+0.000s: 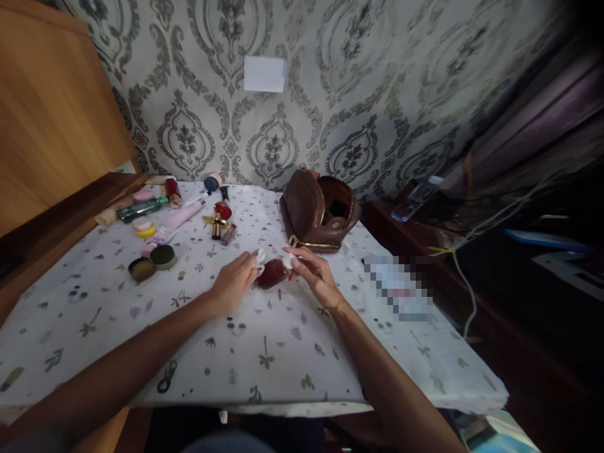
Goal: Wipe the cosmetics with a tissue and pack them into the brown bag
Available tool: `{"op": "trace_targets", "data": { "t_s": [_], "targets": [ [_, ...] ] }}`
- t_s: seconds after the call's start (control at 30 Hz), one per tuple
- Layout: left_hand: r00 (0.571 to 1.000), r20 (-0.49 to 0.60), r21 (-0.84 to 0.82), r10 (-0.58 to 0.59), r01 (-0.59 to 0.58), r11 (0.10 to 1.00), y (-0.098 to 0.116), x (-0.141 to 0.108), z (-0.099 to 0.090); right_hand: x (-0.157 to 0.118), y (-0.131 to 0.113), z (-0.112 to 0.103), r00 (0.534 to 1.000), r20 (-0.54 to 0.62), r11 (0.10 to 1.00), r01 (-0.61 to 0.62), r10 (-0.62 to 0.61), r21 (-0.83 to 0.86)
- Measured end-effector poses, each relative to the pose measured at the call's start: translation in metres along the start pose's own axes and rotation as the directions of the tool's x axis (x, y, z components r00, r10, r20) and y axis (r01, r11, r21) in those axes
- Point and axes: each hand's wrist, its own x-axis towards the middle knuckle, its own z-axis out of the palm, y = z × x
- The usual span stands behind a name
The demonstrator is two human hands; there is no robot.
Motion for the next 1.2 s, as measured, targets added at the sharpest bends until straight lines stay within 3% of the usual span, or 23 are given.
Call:
{"op": "trace_targets", "data": {
  "t_s": [0.13, 0.33, 0.5, 0.73, 0.87, 0.97, 1.2],
  "targets": [
    [0.997, -0.018, -0.118, -0.072, 0.07, 0.991, -0.002, 0.002, -0.004, 0.0, -0.001, 0.001, 1.0, 0.001, 1.0, 0.001, -0.001, 0.02],
    [0.981, -0.109, -0.123, 0.163, -0.176, 0.977, 0.025, -0.004, -0.013, 0.0, 0.001, 0.01, 0.997, 0.011, 0.995, 0.071, -0.072, 0.071],
    [0.972, -0.146, -0.111, 0.185, -0.202, 0.973, 0.028, -0.007, -0.012, -0.002, -0.001, 0.012, 0.996, 0.011, 0.992, 0.092, -0.094, 0.082],
    [0.997, -0.013, -0.152, 0.071, -0.072, 0.986, 0.01, 0.002, -0.01, -0.004, -0.003, 0.01, 0.998, 0.019, 0.996, 0.066, -0.068, 0.066],
    [0.993, 0.106, -0.154, 0.049, -0.032, 0.988, -0.007, 0.009, -0.012, -0.003, -0.001, 0.01, 0.999, -0.004, 0.997, 0.049, -0.049, 0.066],
    [0.991, 0.134, -0.156, 0.029, -0.008, 0.988, -0.011, 0.011, -0.013, -0.004, -0.001, 0.012, 0.999, -0.009, 0.995, 0.043, -0.043, 0.09],
    [0.994, -0.056, -0.321, 0.097, -0.109, 0.941, 0.028, 0.0, -0.023, -0.006, -0.002, 0.016, 0.996, -0.064, 0.997, 0.067, -0.064, 0.048]
  ]
}}
